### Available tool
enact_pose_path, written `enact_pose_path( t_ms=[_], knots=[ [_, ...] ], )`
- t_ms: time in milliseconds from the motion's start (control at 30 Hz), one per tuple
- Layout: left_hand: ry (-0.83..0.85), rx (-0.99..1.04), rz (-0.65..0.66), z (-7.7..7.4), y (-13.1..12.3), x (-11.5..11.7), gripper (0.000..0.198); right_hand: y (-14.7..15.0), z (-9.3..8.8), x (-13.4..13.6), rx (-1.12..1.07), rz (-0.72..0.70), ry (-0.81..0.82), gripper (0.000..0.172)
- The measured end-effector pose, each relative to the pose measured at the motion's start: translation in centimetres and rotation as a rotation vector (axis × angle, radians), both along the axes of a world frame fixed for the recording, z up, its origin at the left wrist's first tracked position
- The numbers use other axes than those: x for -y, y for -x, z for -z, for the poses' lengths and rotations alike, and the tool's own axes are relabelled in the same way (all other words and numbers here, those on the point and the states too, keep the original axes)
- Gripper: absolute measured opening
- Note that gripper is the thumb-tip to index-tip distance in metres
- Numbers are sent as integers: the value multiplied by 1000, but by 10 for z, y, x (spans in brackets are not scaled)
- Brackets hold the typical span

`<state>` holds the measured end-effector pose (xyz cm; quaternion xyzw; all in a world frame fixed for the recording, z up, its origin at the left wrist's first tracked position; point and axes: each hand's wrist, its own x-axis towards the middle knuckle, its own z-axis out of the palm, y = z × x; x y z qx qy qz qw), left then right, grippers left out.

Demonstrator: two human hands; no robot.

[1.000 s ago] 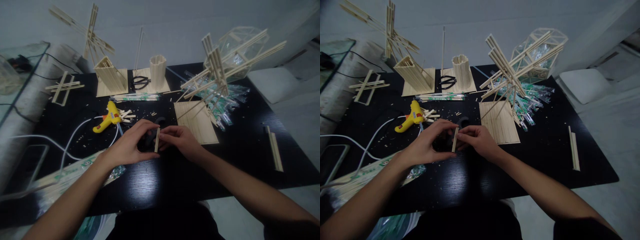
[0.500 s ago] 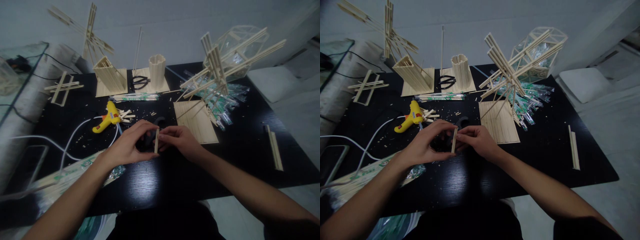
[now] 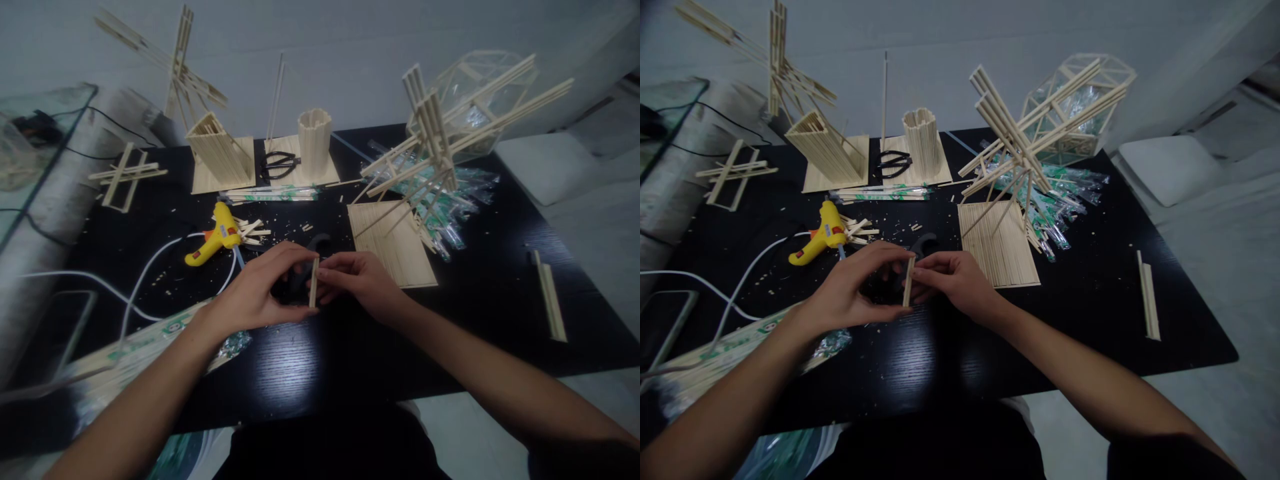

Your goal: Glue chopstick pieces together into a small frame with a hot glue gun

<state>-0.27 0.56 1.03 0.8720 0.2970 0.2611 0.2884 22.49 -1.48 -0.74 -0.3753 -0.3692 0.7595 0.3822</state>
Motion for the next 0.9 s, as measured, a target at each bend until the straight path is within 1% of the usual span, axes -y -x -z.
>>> enact_pose_path(
  t_ms=[367,567,767,900],
  knots=[
    [-1,-11,-7,0,-3,1,67,-1,1,-1,-18,2,8,23],
    [35,-31,-34,1,0,0,85,-1,2,-1,-15,3,-18,22],
    [27,-20,-17,2,0,0,72,-1,0,0,0,5,-12,27],
    [-3,-12,-20,1,-1,1,70,0,0,0,11,-3,-17,28]
  ],
)
